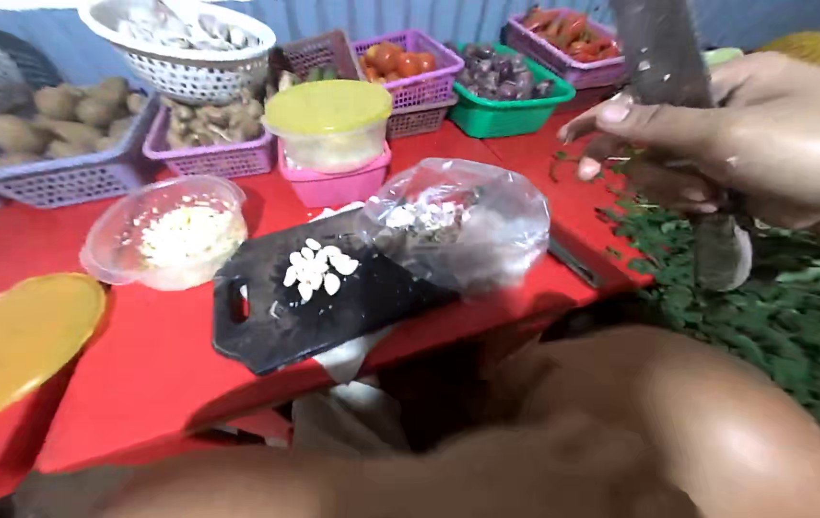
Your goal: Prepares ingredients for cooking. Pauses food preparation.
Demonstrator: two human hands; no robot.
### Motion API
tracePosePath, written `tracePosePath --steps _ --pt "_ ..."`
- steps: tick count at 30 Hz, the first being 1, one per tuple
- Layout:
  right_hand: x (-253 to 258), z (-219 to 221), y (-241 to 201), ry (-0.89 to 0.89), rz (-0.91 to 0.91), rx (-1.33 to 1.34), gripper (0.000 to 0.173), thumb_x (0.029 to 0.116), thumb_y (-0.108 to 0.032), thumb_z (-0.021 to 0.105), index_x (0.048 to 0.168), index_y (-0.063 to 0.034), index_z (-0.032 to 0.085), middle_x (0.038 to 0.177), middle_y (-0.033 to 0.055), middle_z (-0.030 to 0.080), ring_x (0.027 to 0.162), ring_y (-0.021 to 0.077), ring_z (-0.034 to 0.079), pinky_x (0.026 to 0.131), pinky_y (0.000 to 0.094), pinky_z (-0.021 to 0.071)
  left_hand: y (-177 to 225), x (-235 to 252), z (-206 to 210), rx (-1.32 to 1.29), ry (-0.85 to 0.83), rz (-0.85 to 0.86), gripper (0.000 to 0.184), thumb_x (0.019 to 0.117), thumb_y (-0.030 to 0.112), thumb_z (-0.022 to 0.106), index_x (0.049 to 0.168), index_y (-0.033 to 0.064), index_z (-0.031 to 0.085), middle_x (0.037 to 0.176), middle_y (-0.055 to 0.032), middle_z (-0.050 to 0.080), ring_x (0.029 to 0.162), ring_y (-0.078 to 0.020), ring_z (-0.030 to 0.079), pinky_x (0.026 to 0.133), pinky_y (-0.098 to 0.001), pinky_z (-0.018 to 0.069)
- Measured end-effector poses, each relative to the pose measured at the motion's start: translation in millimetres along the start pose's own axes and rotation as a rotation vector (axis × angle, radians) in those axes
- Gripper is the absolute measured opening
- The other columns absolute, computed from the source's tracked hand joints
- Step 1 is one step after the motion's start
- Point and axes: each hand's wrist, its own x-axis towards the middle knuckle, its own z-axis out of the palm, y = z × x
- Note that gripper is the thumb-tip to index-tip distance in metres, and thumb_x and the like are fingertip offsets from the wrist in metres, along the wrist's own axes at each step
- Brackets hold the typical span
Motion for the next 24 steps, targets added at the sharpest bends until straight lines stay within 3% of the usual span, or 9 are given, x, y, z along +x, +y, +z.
tracePosePath --steps 3,6,10,12,14,17,19,22,24 --pt "25.4 16.5 -17.0 -0.163 -0.023 -0.098 0.03 0.1102 -0.025 0.042 0.105 -0.016 0.07 0.064 -0.0054 0.06 0.037 0.0 0.039 0.033 0.0162 0.0339 -99.1 2.8 -71.8 0.079 -0.027 -0.256 0.015 0.0968 0.001 0.056 0.105 0.0014 0.068 0.101 -0.0122 0.067 0.095 -0.0212 0.066 0.086 -0.0363 0.0556" --pt "66.2 42.7 -6.8 -0.281 -0.198 -0.237 0.032 0.1099 -0.027 0.044 0.099 -0.0123 0.071 0.064 -0.003 0.059 0.042 0.0034 0.041 0.038 0.0215 0.0347 -189.3 -0.6 -78.7 0.15 0.102 -0.417 0.019 0.0984 0.004 0.056 0.112 0.0007 0.069 0.104 -0.0134 0.063 0.093 -0.0223 0.064 0.083 -0.0389 0.0563" --pt "117.0 72.5 16.5 -0.396 -0.262 -0.445 0.036 0.1101 -0.028 0.044 0.09 -0.0075 0.067 0.062 0.0038 0.053 0.051 0.0146 0.05 0.046 0.0337 0.0411 -170.0 8.3 -42.0 0.075 -0.088 -0.381 0.024 0.0984 0.003 0.056 0.119 0.0013 0.069 0.125 -0.0214 0.063 0.107 -0.0321 0.068 0.09 -0.0466 0.0574" --pt "124.0 78.5 15.8 -0.437 -0.176 -0.58 0.032 0.1102 -0.027 0.045 0.099 -0.0062 0.066 0.076 0.0076 0.058 0.07 0.0203 0.058 0.063 0.0407 0.0477 -153.8 -4.6 -19.0 0.098 -0.095 -0.244 0.02 0.0931 0.003 0.064 0.112 0.0031 0.072 0.111 -0.0195 0.067 0.093 -0.0323 0.071 0.077 -0.0452 0.0611" --pt "124.4 77.1 20.0 -0.465 -0.124 -0.59 0.033 0.1104 -0.029 0.045 0.103 -0.0053 0.067 0.082 0.0083 0.061 0.076 0.0199 0.06 0.068 0.0406 0.0499 -148.4 -15.4 -16.5 0.052 -0.127 -0.18 0.022 0.0914 0.002 0.067 0.113 0.0027 0.072 0.103 -0.0178 0.069 0.087 -0.0325 0.072 0.073 -0.0461 0.0609" --pt "113.3 71.4 27.3 -0.401 -0.153 -0.485 0.03 0.1089 -0.025 0.049 0.095 -0.0072 0.069 0.071 0.0029 0.057 0.063 0.0123 0.055 0.058 0.0315 0.0454 -165.7 -7.0 -51.0 -0.007 0.013 -0.308 0.017 0.1011 0.012 0.057 0.111 0.004 0.069 0.096 -0.008 0.07 0.083 -0.0155 0.069 0.074 -0.0314 0.0592" --pt "105.9 69.2 35.1 -0.378 -0.148 -0.46 0.028 0.1089 -0.025 0.049 0.096 -0.0092 0.069 0.072 0.0015 0.057 0.064 0.011 0.055 0.059 0.0312 0.0457 -191.3 6.1 -69.2 -0.064 0.068 -0.522 0.022 0.1046 0.019 0.053 0.111 0.005 0.069 0.092 -0.004 0.071 0.074 -0.0073 0.066 0.068 -0.0252 0.0566" --pt "94.7 66.2 48.5 -0.421 -0.041 -0.431 0.027 0.1105 -0.027 0.045 0.116 -0.0116 0.066 0.085 0.0038 0.066 0.074 0.013 0.064 0.069 0.0344 0.0542 -234.2 18.8 -72.1 -0.069 0.073 -0.679 0.027 0.1058 0.016 0.049 0.12 0.0056 0.07 0.104 -0.0067 0.073 0.088 -0.0126 0.069 0.083 -0.0367 0.0581" --pt "84.1 67.0 55.5 -0.411 -0.015 -0.406 0.029 0.1099 -0.028 0.046 0.127 -0.0142 0.064 0.088 0.0053 0.068 0.074 0.0147 0.064 0.071 0.0376 0.0543 -254.7 22.4 -70.4 -0.046 0.254 -0.625 0.027 0.106 0.01 0.045 0.11 0.0034 0.071 0.098 -0.0057 0.071 0.081 -0.0112 0.067 0.076 -0.0332 0.0576"
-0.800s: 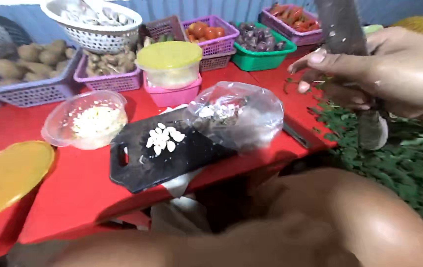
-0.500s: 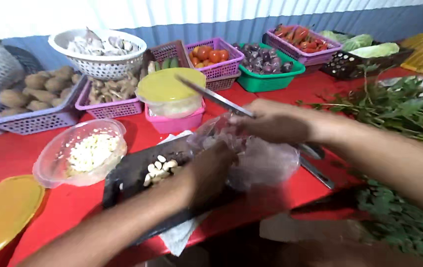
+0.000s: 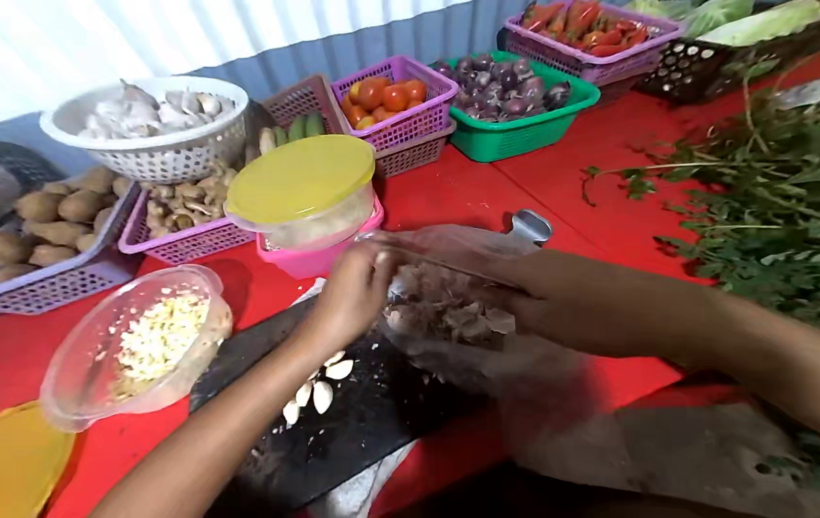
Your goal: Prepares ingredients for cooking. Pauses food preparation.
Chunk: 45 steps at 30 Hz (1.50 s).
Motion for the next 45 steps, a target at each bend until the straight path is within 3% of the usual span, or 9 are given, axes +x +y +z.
tracePosePath --steps 2,4,8,11,17,21,27,32,45 --pt "-7.3 7.5 2.0 0.105 -0.054 0.055 0.026 0.1085 -0.028 0.049 0.125 -0.0178 0.067 0.087 0.0007 0.068 0.073 0.0092 0.063 0.07 0.0327 0.0547 7.6 10.7 -2.8 -0.246 0.031 -0.131 0.033 0.1119 0.02 0.037 0.098 0.0073 0.064 0.074 0.0015 0.059 0.058 -0.0037 0.052 0.054 -0.0196 0.0444" --pt "-11.1 13.7 0.6 0.205 -0.096 0.177 0.023 0.1076 -0.03 0.052 0.114 -0.0159 0.068 0.082 -0.001 0.064 0.07 0.0071 0.06 0.064 0.0289 0.0512 23.2 14.3 -6.2 -0.598 -0.069 -0.334 0.04 0.1134 0.031 0.026 0.098 0.0127 0.058 0.068 0.005 0.048 0.053 -0.0026 0.043 0.049 -0.0167 0.0385" --pt "-15.4 18.6 -6.9 0.298 -0.093 0.393 0.041 0.1057 -0.047 0.05 0.129 -0.0184 0.068 0.079 -0.0012 0.061 0.064 0.0078 0.055 0.059 0.0283 0.0474 39.6 7.6 -5.1 -0.876 -0.149 -0.343 0.032 0.1101 0.016 0.036 0.125 0.0112 0.064 0.09 0.004 0.062 0.071 -0.0031 0.055 0.065 -0.0188 0.049" --pt "-12.2 27.8 -7.0 0.393 -0.189 0.436 0.039 0.1104 -0.038 0.039 0.1 -0.0136 0.068 0.063 -0.0029 0.047 0.05 0.0062 0.044 0.046 0.0234 0.0369 44.4 0.2 3.0 -0.992 -0.066 -0.331 0.025 0.1066 0.005 0.045 0.124 0.0063 0.064 0.108 -0.0027 0.07 0.091 -0.0087 0.066 0.082 -0.0244 0.0551" --pt "-10.3 40.0 -6.6 0.45 -0.283 0.266 0.045 0.108 -0.038 0.048 0.143 -0.0135 0.059 0.098 0.0007 0.068 0.074 0.0059 0.059 0.066 0.0275 0.0507 60.2 -19.8 15.3 -1.291 0.198 -0.402 0.022 0.1034 0.0 0.05 0.12 0.005 0.064 0.106 -0.0059 0.072 0.092 -0.0129 0.072 0.086 -0.0263 0.0593" --pt "-10.9 50.4 -8.9 0.488 -0.314 0.216 0.051 0.1041 -0.043 0.054 0.148 -0.017 0.055 0.11 0.0037 0.071 0.086 0.012 0.066 0.076 0.0378 0.0557 66.6 -29.7 26.8 -1.391 0.291 -0.376 0.027 0.1045 0.003 0.047 0.125 0.0067 0.065 0.103 -0.0073 0.071 0.091 -0.0148 0.07 0.084 -0.0308 0.059" --pt "-4.8 56.2 -5.0 0.596 -0.405 0.249 0.045 0.1068 -0.035 0.049 0.147 -0.017 0.058 0.102 0.0026 0.07 0.079 0.0087 0.061 0.071 0.0311 0.0524 72.9 -33.1 45.5 -1.451 0.364 -0.287 0.026 0.1055 0.0 0.045 0.122 0.0073 0.063 0.109 -0.0056 0.071 0.099 -0.0138 0.07 0.091 -0.0294 0.0572" --pt "-7.9 55.7 -6.8 0.555 -0.383 0.289 0.045 0.1068 -0.034 0.05 0.147 -0.0155 0.057 0.119 0.0012 0.071 0.09 0.0042 0.065 0.08 0.0257 0.0537 72.4 -32.1 53.8 -1.406 0.474 -0.241 0.027 0.1044 -0.002 0.046 0.124 0.0069 0.064 0.11 -0.0048 0.072 0.101 -0.0137 0.07 0.091 -0.0302 0.0574" --pt "-8.7 59.5 -12.1 0.534 -0.352 0.266 0.046 0.1066 -0.036 0.05 0.147 -0.0162 0.057 0.104 -0.0006 0.07 0.079 0.0033 0.061 0.069 0.0229 0.0512 66.0 -37.7 55.3 -1.466 0.494 -0.203 0.021 0.105 0.004 0.051 0.119 0.0094 0.065 0.109 -0.0032 0.072 0.101 -0.0125 0.07 0.092 -0.029 0.0576"
